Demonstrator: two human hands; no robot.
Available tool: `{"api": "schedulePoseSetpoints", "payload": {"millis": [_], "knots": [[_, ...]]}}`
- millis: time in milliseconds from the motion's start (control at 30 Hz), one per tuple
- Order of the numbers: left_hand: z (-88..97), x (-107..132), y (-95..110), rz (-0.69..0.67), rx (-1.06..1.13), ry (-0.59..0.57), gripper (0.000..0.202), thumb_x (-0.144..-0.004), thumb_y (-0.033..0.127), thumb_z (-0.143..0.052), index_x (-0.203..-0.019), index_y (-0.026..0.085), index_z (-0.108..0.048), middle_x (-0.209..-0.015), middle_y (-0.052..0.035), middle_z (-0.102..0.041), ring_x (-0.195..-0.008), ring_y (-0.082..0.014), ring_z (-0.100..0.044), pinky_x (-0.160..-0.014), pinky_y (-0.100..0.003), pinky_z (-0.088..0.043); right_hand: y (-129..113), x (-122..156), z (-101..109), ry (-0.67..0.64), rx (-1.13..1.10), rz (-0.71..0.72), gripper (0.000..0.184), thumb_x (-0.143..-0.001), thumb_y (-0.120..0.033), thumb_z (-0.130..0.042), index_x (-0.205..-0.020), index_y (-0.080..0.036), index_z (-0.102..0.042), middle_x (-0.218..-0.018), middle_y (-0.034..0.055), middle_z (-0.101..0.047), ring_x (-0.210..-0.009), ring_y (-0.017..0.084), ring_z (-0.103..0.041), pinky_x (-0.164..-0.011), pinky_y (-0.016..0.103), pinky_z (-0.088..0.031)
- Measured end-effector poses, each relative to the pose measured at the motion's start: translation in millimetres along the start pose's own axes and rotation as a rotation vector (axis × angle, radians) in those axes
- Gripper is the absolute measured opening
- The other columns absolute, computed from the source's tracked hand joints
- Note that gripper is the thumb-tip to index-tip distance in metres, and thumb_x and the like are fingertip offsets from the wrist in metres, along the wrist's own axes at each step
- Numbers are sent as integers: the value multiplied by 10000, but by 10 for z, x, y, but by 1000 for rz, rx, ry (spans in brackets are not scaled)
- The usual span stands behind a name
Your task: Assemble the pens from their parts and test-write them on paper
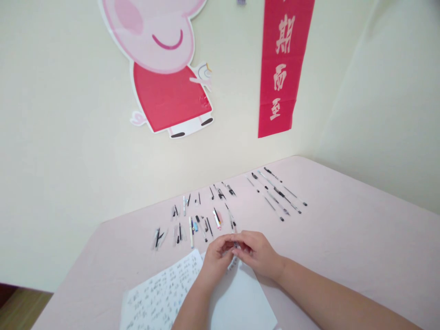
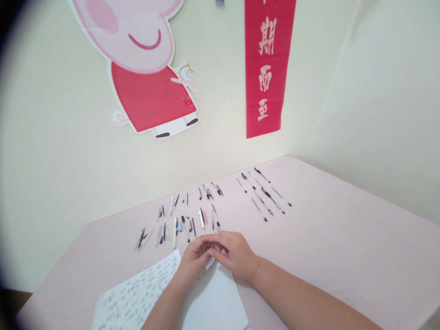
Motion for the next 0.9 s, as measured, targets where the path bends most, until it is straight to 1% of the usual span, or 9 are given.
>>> {"api": "schedulePoseSetpoints", "payload": {"millis": [100,167,267,367,467,600,700,833,900], "knots": [[32,-1,-21,-14,-19,29,297,-693,168,-676,-990,167,-664,-1005,-117,-678,-897,-220,-622,-866,-375,-451,-30,-6,-3,-5,76,38,212,-865,-320,-481,-943,-179,-619,-683,27,-594,-612,132,-518,-620,250,-409],[60,-5,-38,-21,-49,56,303,-698,149,-659,-999,183,-667,-1020,-103,-675,-921,-218,-616,-889,-382,-440,-8,-7,-27,-24,88,35,213,-869,-311,-473,-928,-186,-636,-715,42,-616,-637,136,-539,-634,254,-419],[76,-10,-31,-54,-138,63,325,-711,114,-613,-1018,203,-670,-1076,-89,-659,-1004,-221,-587,-946,-397,-404,63,-6,-71,-48,62,-11,227,-879,-273,-451,-978,-207,-645,-772,47,-649,-663,135,-563,-658,256,-432],[59,-6,2,-84,-221,33,426,-718,69,-556,-1106,229,-627,-1155,-77,-624,-1065,-215,-558,-963,-398,-397,140,-7,-86,-27,48,-87,224,-875,-254,-456,-975,-213,-652,-754,36,-650,-652,131,-560,-654,252,-430],[48,4,24,-91,-242,22,502,-717,41,-521,-1171,247,-582,-1207,-68,-594,-1089,-209,-543,-967,-395,-396,166,-9,-71,17,55,-129,211,-863,-260,-479,-983,-214,-647,-750,32,-646,-661,134,-559,-655,251,-426],[54,8,17,-100,-239,29,492,-720,41,-515,-1164,238,-589,-1198,-67,-602,-1091,-212,-543,-995,-415,-367,160,-3,-82,21,44,-152,204,-842,-254,-518,-1011,-224,-629,-779,24,-652,-678,137,-568,-665,253,-426],[54,8,16,-121,-277,26,507,-728,42,-506,-1189,243,-568,-1206,-61,-598,-1097,-208,-540,-996,-411,-367,190,17,-91,47,37,-209,210,-820,-225,-536,-1021,-229,-597,-807,12,-653,-683,134,-570,-674,251,-427],[19,15,45,-152,-332,-18,527,-734,41,-489,-1214,251,-544,-1212,-51,-592,-1096,-202,-538,-939,-373,-429,280,54,-98,93,-3,-348,260,-789,-182,-520,-1046,-211,-488,-748,-15,-628,-600,122,-554,-588,232,-415],[2,21,64,-170,-357,-38,536,-732,36,-479,-1219,253,-538,-1209,-49,-595,-1086,-200,-545,-925,-365,-442,300,61,-103,99,-37,-381,247,-789,-184,-507,-1029,-206,-453,-726,-24,-614,-571,116,-546,-559,225,-407]]}}
Point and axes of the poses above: each hand's wrist, its own x-axis away from the middle knuckle, its own z-axis out of the back of the hand, y = z × x, the point moved 6 cm from there along -x, towards the middle knuckle
